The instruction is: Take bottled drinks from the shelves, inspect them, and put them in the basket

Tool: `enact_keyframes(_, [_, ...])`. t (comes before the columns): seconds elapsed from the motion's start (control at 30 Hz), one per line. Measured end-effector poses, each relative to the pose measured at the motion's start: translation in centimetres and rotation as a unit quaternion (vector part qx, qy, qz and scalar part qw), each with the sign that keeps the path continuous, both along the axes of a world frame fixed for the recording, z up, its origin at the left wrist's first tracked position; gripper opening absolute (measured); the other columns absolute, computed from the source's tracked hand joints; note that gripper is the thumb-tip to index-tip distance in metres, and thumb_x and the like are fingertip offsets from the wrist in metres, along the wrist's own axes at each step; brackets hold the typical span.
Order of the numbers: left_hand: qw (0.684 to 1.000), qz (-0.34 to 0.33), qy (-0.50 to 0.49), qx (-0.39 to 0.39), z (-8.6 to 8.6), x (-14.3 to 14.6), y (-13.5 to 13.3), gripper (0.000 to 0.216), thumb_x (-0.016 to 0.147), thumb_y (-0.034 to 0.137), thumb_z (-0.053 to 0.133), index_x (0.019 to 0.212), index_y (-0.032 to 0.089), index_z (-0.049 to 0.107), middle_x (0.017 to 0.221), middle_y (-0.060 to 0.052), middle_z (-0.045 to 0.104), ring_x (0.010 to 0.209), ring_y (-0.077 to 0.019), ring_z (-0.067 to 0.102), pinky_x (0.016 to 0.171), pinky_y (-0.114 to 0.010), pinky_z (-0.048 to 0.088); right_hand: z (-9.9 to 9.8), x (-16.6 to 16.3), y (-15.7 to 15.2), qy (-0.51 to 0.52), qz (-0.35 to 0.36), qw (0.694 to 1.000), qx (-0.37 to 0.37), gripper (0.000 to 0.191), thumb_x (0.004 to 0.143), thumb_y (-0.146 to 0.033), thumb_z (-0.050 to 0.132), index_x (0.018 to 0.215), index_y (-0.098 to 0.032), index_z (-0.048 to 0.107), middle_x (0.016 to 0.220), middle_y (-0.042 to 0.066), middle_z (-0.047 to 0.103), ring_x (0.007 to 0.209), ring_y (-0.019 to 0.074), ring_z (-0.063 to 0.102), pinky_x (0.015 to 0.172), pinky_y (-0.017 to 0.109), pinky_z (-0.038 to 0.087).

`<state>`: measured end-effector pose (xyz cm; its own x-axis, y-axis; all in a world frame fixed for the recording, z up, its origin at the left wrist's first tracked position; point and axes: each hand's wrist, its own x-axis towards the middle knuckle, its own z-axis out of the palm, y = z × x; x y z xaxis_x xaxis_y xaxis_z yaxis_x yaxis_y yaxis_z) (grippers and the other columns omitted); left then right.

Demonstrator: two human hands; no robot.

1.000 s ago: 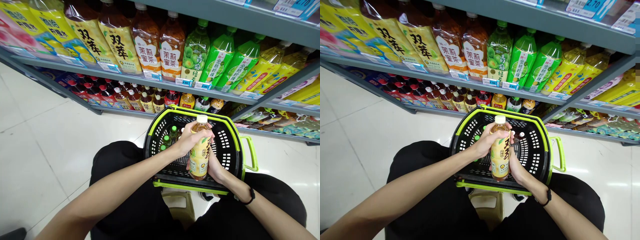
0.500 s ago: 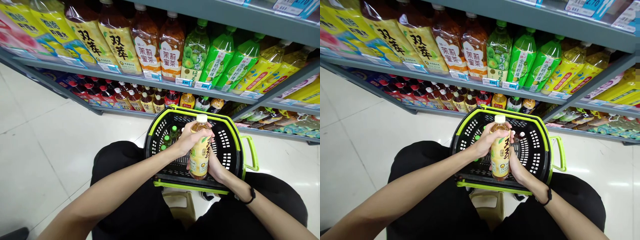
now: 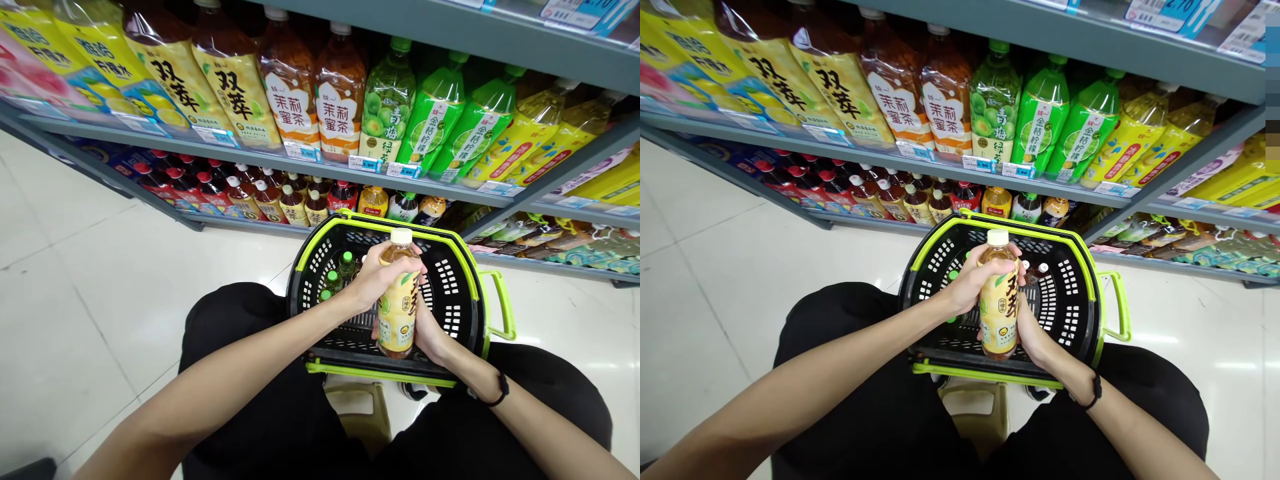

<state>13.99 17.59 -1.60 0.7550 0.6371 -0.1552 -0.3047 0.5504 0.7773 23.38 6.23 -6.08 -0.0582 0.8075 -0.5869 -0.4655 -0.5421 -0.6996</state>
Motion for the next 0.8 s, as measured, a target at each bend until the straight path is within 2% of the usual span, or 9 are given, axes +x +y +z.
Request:
enact_keyframes(0.23, [1.000,0.001,-0.007,0.003,-0.32,0.13,0.08,0.032,0.068,0.028,0.079,0.094,0.015,0.064,0.077,-0.004,0.071,0.067,-0.0161,0.069,0.067,-0.030,0.056,0.08,-0.01,0.04,-0.007,-0.015,1.000,-0.004,0.068,0.086,-0.083,0.047,0.118,-0.025,0.066,0.091,0.009,0.080,0.093,0.0315,0.076,0.084,0.048,0.060])
enact_keyframes(0.57, [1.000,0.005,-0.007,-0.001,-0.40,0.11,-0.05,0.031,0.069,0.028,0.079,0.093,0.016,0.064,0.078,-0.003,0.071,0.066,-0.0155,0.068,0.066,-0.029,0.056,0.24,-0.02,0.06,-0.007,0.004,1.000,-0.010,0.073,0.086,-0.087,0.041,0.111,-0.024,0.069,0.088,0.010,0.079,0.094,0.0321,0.075,0.083,0.048,0.060])
enact_keyframes(0.8, [1.000,0.002,0.000,-0.009,-0.29,0.07,-0.01,0.033,0.067,0.028,0.080,0.094,0.016,0.064,0.077,-0.003,0.071,0.066,-0.0160,0.069,0.065,-0.029,0.056,0.14,-0.07,0.04,0.000,-0.005,1.000,-0.008,0.073,0.085,-0.086,0.044,0.117,-0.025,0.067,0.090,0.009,0.079,0.093,0.0319,0.075,0.083,0.048,0.060])
